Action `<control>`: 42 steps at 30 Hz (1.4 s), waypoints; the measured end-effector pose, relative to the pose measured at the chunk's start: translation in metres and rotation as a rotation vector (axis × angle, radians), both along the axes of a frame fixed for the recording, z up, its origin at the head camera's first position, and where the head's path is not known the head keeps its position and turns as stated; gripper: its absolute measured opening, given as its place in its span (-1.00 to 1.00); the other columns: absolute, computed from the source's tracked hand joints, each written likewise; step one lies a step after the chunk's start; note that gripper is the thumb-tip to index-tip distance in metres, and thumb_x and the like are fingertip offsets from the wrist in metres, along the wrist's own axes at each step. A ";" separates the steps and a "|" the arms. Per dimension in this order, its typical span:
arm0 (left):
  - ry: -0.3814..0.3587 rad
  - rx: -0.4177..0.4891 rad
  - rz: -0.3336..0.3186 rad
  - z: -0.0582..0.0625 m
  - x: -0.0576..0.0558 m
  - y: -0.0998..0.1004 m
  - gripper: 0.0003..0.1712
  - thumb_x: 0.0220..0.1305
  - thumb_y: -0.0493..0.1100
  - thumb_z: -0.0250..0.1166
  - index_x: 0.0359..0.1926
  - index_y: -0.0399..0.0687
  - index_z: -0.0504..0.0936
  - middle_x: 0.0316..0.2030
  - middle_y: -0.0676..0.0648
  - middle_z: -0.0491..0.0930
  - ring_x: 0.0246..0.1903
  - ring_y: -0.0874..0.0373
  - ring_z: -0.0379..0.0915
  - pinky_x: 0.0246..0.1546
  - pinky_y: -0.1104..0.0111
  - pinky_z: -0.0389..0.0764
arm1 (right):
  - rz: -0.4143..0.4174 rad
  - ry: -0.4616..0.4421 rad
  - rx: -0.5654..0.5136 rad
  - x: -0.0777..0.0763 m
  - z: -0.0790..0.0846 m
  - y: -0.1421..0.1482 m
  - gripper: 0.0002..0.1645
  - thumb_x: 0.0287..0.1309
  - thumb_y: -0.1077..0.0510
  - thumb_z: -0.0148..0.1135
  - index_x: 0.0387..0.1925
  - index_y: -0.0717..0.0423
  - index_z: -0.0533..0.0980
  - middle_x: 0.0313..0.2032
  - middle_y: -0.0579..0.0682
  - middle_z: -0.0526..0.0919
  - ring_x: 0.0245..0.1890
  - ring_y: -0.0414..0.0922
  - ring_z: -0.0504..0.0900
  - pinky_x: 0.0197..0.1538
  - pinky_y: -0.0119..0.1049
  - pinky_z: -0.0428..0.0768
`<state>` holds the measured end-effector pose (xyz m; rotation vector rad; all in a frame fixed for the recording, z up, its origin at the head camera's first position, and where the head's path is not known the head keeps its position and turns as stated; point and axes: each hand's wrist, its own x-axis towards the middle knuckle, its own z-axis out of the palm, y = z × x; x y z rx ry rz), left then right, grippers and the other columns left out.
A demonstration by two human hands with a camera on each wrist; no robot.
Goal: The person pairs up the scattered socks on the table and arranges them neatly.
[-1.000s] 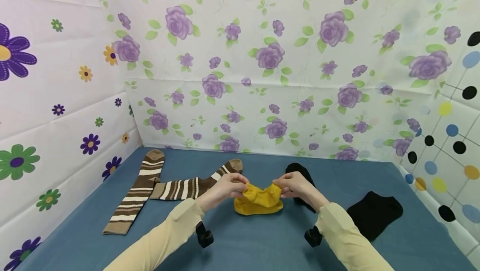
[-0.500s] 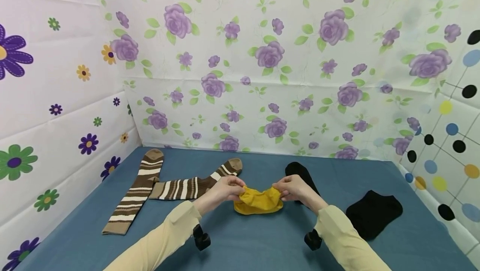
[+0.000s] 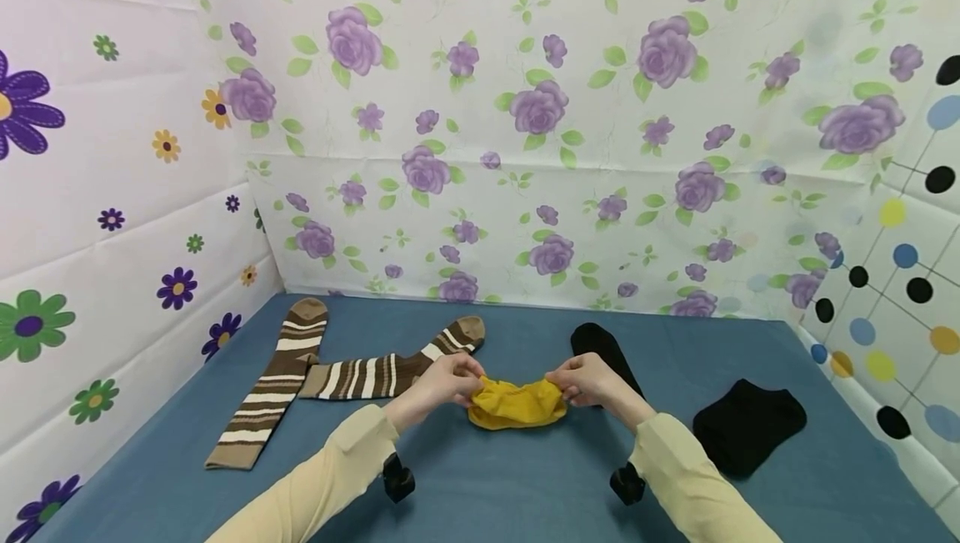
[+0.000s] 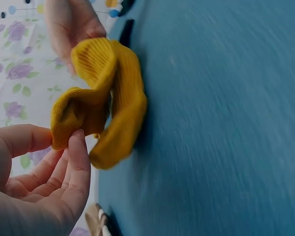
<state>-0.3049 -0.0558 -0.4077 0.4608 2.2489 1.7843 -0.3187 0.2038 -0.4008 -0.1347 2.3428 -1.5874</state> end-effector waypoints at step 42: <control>0.503 -0.393 -0.117 0.024 0.002 0.021 -0.94 0.17 -0.35 0.19 -0.32 -0.15 0.53 -0.44 0.03 0.37 -0.45 0.22 0.29 -0.42 0.43 0.38 | 0.108 0.421 0.239 0.008 0.016 -0.008 -0.86 0.12 0.21 0.21 -0.32 0.25 0.52 -0.43 0.05 0.55 -0.41 0.08 0.54 -0.37 -0.11 0.54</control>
